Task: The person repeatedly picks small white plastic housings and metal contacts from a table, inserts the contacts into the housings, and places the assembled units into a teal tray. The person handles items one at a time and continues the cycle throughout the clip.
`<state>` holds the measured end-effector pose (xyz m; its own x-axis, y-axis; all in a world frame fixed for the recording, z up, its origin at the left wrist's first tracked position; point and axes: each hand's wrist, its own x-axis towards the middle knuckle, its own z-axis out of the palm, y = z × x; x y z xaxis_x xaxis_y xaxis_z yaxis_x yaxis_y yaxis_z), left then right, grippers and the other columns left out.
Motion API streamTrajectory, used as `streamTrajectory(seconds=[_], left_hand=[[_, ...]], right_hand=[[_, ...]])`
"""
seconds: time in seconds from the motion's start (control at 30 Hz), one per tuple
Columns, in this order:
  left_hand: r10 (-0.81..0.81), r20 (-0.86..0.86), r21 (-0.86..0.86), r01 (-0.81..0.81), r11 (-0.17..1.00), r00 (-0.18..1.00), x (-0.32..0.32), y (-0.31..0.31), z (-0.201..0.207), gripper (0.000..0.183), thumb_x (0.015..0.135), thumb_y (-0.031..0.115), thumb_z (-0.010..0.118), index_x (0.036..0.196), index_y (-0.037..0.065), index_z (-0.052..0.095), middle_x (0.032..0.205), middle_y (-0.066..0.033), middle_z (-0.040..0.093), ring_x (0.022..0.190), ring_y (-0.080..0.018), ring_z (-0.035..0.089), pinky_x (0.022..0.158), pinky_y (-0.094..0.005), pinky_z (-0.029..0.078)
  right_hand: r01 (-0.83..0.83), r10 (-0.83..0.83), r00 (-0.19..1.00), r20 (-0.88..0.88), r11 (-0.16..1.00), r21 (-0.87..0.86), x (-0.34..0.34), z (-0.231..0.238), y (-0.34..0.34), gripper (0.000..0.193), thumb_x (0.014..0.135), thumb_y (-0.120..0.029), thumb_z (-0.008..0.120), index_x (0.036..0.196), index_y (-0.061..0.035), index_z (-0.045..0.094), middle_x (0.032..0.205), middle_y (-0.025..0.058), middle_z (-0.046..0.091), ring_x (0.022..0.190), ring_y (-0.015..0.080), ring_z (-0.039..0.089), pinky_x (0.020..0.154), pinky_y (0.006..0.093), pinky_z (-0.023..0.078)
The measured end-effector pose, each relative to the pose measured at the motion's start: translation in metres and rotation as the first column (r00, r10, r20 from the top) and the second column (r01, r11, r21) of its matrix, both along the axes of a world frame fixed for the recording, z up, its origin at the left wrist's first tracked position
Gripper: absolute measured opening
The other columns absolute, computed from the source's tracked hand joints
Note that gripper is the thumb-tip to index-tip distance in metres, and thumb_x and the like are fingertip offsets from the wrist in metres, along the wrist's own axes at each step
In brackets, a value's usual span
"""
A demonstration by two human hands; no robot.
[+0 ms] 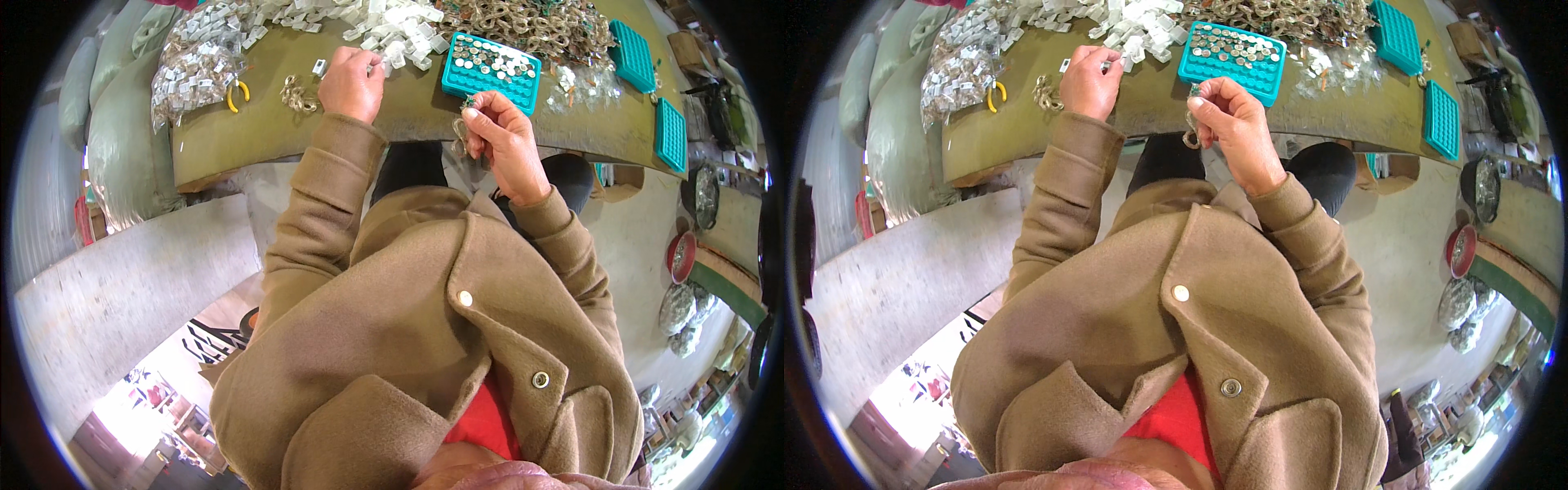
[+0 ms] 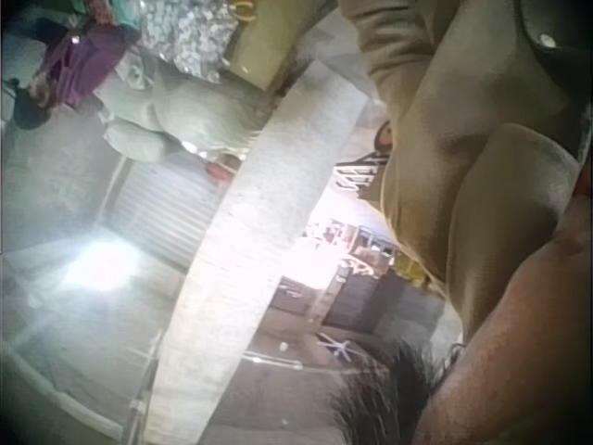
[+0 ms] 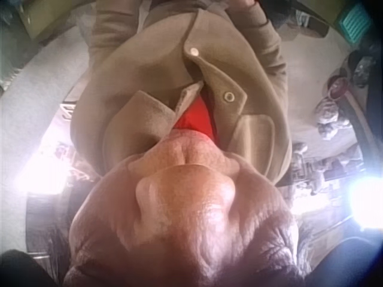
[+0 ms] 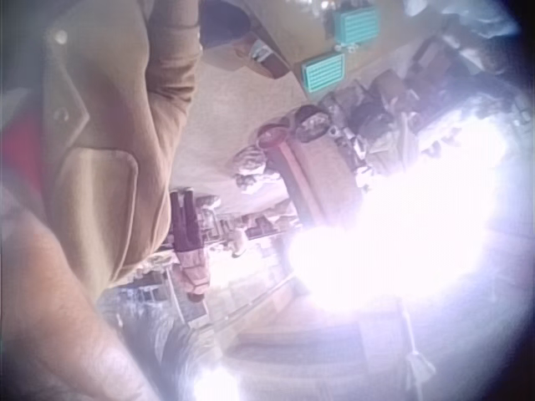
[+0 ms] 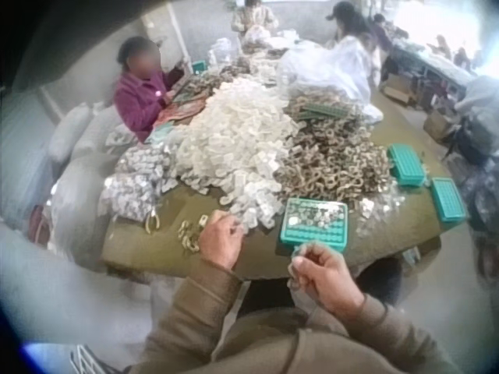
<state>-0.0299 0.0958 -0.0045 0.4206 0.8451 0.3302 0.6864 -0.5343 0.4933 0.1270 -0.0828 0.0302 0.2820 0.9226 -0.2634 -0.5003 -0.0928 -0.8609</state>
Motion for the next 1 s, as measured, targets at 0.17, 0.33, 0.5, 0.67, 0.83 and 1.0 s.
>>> streamTrajectory(seconds=[0.17, 0.33, 0.5, 0.67, 0.83, 1.0], left_hand=[[-0.101, 0.071, 0.061, 0.097, 0.993, 0.992, -0.013, 0.006, -0.011, 0.011, 0.078, 0.015, 0.070, 0.088, 0.011, 0.071, 0.096, -0.0045, 0.067, 0.086, -0.0237, 0.064, 0.075, -0.0352, 0.051], [-0.210, 0.362, 0.330, 0.086, 0.940, 0.908, -0.018, 0.020, -0.003, 0.008, 0.079, 0.008, 0.070, 0.086, 0.007, 0.066, 0.088, -0.0044, 0.068, 0.079, -0.0196, 0.064, 0.068, -0.0328, 0.050], [0.219, 0.845, -0.403, 0.312, 0.860, 0.488, -0.031, 0.006, 0.032, 0.008, 0.090, 0.006, 0.063, 0.097, 0.003, 0.061, 0.091, -0.0109, 0.070, 0.071, -0.0101, 0.062, 0.064, -0.0214, 0.049], [0.151, 0.681, -0.666, 0.520, 0.534, 0.716, -0.028, -0.048, 0.046, 0.010, 0.091, 0.011, 0.062, 0.100, 0.007, 0.064, 0.082, 0.0003, 0.065, 0.071, -0.0061, 0.058, 0.064, -0.0204, 0.047], [0.152, 0.650, -0.730, 0.555, 0.399, 0.745, -0.007, -0.078, 0.045, 0.010, 0.093, 0.016, 0.061, 0.098, 0.008, 0.064, 0.082, 0.0027, 0.063, 0.076, -0.0043, 0.058, 0.065, -0.0195, 0.045], [0.243, 0.730, -0.683, 0.687, 0.246, 0.639, 0.004, -0.087, 0.048, 0.013, 0.094, 0.015, 0.059, 0.103, 0.006, 0.061, 0.096, -0.0024, 0.068, 0.079, -0.0080, 0.062, 0.072, -0.0243, 0.053]], right_hand=[[-0.004, 0.004, 1.000, 0.000, 1.000, -0.015, -0.002, -0.003, 0.002, 0.009, 0.092, -0.013, 0.063, 0.091, -0.0077, 0.056, 0.072, -0.0037, 0.053, 0.060, 0.0045, 0.047, 0.054, 0.0204, 0.039], [-0.026, 0.026, 1.000, 0.005, 1.000, -0.007, -0.004, -0.006, 0.004, 0.009, 0.092, -0.013, 0.063, 0.090, -0.0077, 0.057, 0.073, -0.0033, 0.054, 0.061, 0.0046, 0.048, 0.055, 0.0205, 0.039], [0.067, -0.074, 0.995, 0.067, 0.993, 0.094, -0.010, -0.004, 0.007, 0.007, 0.090, -0.008, 0.064, 0.090, -0.0064, 0.058, 0.077, -0.0050, 0.054, 0.068, 0.0027, 0.048, 0.061, 0.0188, 0.038], [0.128, -0.165, 0.967, 0.192, 0.973, 0.190, -0.006, 0.011, 0.005, 0.006, 0.088, -0.005, 0.066, 0.090, -0.0051, 0.059, 0.080, -0.0078, 0.054, 0.073, 0.0007, 0.046, 0.065, 0.0173, 0.037], [-0.002, -0.075, 0.911, 0.405, 0.983, 0.185, 0.002, 0.020, -0.010, 0.009, 0.086, -0.005, 0.068, 0.091, -0.0015, 0.062, 0.082, -0.0047, 0.058, 0.075, 0.0026, 0.051, 0.068, 0.0189, 0.042], [0.004, -0.131, 0.809, 0.573, 0.976, 0.218, 0.000, 0.015, -0.019, 0.010, 0.084, -0.004, 0.069, 0.093, -0.0010, 0.064, 0.079, -0.0011, 0.063, 0.074, 0.0046, 0.055, 0.069, 0.0207, 0.046]])
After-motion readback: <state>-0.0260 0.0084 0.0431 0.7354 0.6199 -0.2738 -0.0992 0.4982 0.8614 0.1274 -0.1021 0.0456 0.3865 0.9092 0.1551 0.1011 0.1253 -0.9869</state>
